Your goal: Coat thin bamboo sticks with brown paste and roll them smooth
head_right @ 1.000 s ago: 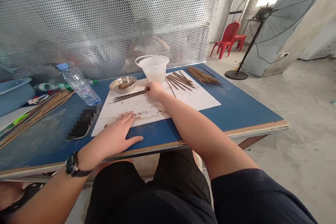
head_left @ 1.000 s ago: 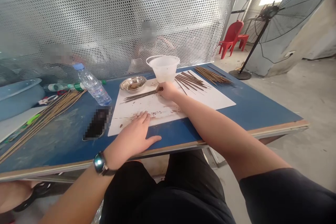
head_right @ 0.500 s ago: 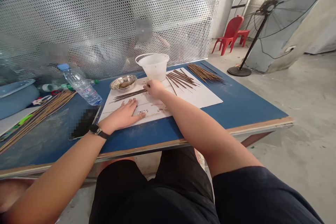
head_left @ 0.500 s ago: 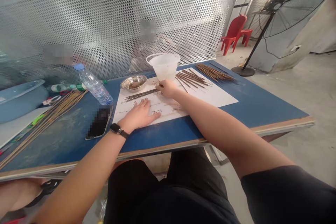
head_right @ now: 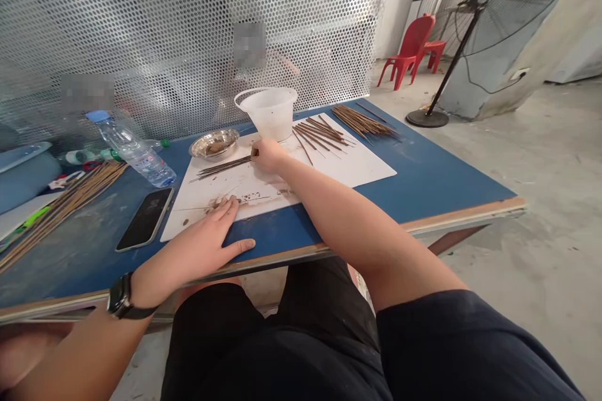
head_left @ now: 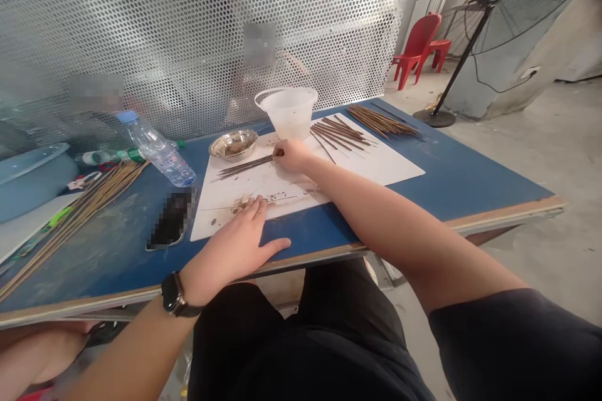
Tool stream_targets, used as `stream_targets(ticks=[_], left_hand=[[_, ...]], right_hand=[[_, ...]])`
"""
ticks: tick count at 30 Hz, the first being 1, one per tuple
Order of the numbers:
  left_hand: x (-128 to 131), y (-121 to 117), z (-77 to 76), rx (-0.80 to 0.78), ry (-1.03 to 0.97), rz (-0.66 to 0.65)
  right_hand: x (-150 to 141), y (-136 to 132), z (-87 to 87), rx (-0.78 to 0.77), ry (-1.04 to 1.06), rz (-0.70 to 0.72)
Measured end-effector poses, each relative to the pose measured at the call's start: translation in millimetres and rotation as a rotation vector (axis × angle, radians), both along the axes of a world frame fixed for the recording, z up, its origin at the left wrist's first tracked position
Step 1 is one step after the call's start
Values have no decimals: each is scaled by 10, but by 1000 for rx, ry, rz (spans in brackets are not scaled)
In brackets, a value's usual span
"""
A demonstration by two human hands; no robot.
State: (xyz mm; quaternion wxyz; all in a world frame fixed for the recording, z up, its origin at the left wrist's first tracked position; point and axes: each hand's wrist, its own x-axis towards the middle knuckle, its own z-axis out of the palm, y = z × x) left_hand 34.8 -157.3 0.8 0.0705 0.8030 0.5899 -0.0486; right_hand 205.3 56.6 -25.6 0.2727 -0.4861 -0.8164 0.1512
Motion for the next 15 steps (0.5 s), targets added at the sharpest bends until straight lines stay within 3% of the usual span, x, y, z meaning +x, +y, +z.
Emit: stream_targets(ticks=[10, 15], left_hand=[[105, 909, 19, -16, 58, -11], [120, 997, -20, 19, 45, -14]], right_hand=[[-1, 13, 39, 16, -43, 4], [-2, -39, 81, 27, -73, 16]])
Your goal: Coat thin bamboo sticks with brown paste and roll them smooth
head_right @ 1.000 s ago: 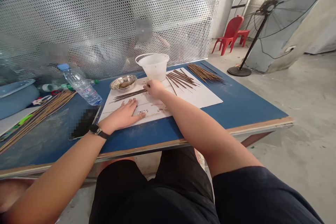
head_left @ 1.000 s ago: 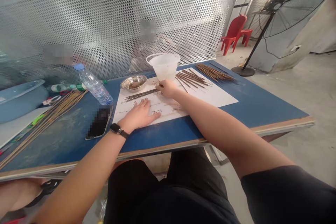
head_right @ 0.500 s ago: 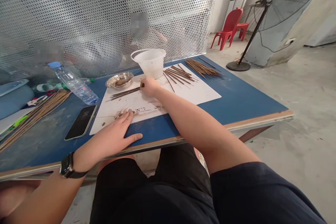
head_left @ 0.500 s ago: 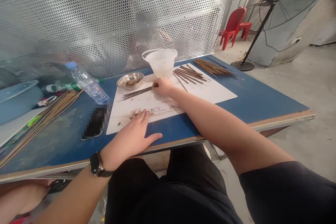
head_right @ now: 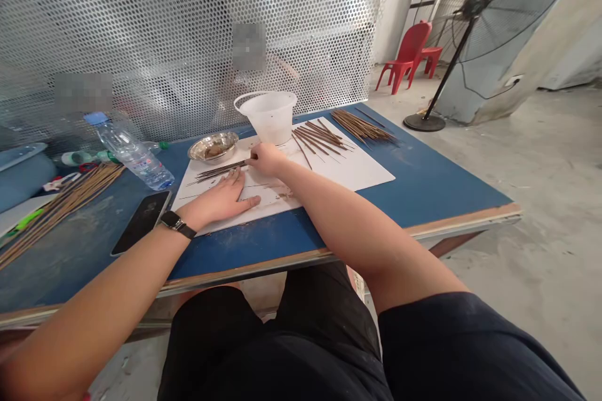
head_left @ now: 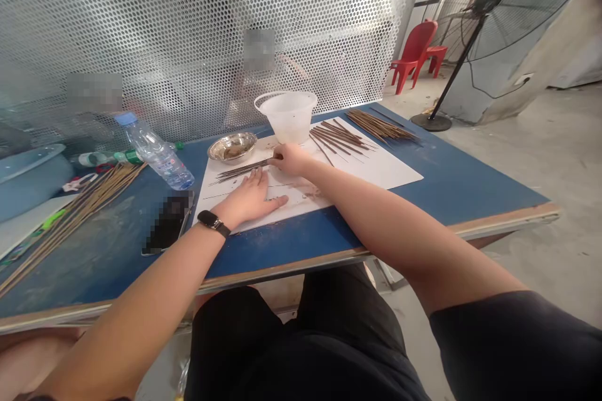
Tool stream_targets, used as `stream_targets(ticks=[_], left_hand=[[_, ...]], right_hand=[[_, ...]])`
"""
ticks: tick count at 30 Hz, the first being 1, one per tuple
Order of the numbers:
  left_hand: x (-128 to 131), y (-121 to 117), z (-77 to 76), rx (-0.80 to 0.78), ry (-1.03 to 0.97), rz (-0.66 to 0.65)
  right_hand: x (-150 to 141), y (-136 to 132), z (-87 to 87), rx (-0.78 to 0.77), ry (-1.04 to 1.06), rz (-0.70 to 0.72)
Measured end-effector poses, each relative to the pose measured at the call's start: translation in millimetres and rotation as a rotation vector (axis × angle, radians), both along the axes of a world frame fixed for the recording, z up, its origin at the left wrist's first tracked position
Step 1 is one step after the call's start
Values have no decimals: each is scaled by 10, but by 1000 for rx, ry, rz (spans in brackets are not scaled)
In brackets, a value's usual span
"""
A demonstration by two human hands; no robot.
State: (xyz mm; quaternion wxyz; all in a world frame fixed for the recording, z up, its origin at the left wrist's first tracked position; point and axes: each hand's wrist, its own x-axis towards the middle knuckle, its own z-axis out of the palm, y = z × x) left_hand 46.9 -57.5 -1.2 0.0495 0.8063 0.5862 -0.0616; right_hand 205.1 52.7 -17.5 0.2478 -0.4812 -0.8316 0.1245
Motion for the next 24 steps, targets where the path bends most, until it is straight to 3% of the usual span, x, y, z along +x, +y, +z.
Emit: stream_targets(ticks=[9, 12, 17, 21, 24], left_hand=[[-50, -802, -17, 117, 98, 0], [-67, -878, -74, 160, 148, -27], [-93, -457, -135, 159, 112, -72], [-74, 23, -75, 30, 70, -65], [-43, 216, -38, 13, 53, -69]], right_hand=[[-64, -25, -24, 13, -31, 18], [-76, -27, -35, 9, -31, 22], [-59, -40, -33, 26, -1, 42], [-44, -50, -29, 46, -3, 52], [-31, -76, 1, 38, -24, 38]])
